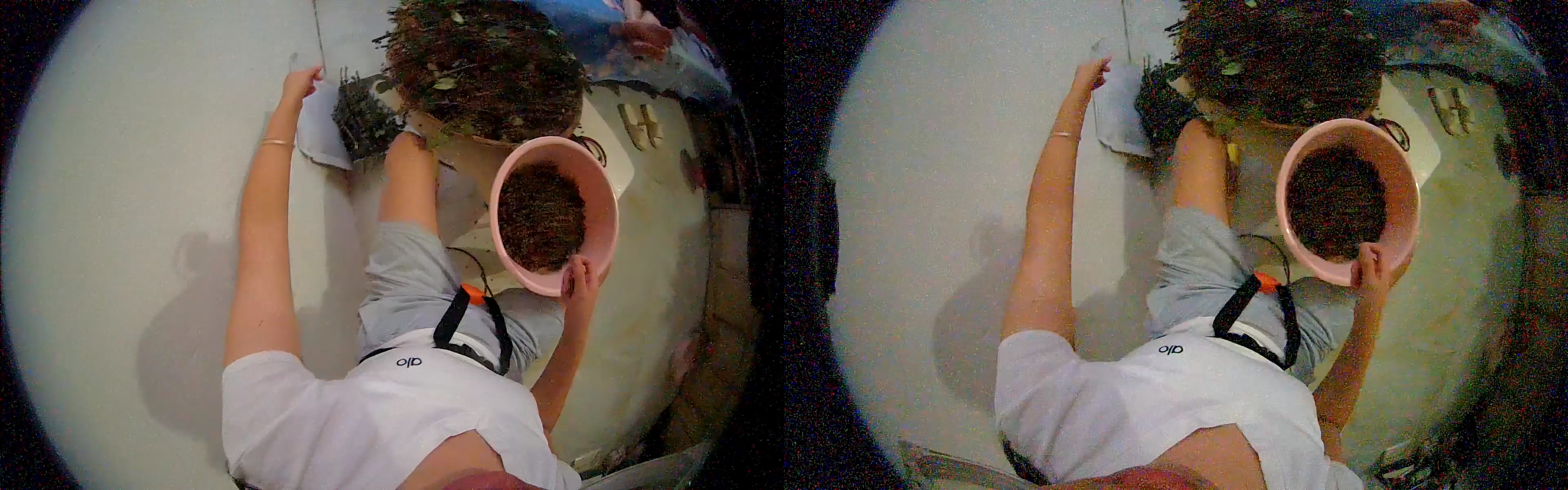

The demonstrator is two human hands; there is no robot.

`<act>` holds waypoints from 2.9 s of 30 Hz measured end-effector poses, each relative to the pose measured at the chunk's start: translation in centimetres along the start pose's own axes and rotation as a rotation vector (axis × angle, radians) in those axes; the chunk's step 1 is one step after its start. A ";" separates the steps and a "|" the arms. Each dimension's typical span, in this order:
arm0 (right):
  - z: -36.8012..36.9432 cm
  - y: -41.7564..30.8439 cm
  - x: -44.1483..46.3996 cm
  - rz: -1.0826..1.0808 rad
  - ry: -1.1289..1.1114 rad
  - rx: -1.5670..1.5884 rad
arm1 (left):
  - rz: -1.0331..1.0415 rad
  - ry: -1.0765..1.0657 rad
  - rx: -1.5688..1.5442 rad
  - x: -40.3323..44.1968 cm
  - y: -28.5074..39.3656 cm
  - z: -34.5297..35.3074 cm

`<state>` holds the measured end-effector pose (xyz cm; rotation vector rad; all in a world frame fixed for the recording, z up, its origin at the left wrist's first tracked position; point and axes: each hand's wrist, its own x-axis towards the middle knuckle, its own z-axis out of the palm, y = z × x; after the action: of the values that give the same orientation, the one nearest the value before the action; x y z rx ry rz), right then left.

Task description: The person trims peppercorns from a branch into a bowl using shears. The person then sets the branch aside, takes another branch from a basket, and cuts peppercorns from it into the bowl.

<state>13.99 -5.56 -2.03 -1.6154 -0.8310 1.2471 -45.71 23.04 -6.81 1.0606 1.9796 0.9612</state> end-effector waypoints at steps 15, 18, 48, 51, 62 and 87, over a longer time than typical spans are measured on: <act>-0.4 2.5 1.5 0.043 -0.100 0.064 | 0.433 -0.371 0.261 -7.6 15.3 14.0; -1.2 3.4 1.3 0.036 -0.120 0.100 | 0.463 -0.390 0.344 -5.8 17.6 16.2; 1.2 4.1 5.2 0.218 -0.172 0.103 | 0.970 -0.492 1.342 3.9 20.6 26.4; 1.1 4.5 5.0 0.225 -0.176 0.095 | 1.028 -0.479 1.416 3.7 20.9 26.5; 0.8 4.1 3.8 0.191 -0.158 0.108 | 0.984 -0.440 1.548 3.4 21.6 28.4; -0.8 4.8 1.7 0.079 -0.236 0.153 | 0.747 -0.601 1.713 -4.2 22.3 24.2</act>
<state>15.16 -6.01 -7.03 -1.4089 -0.7999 1.5410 -15.76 34.99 0.99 2.5923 1.5214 -1.0955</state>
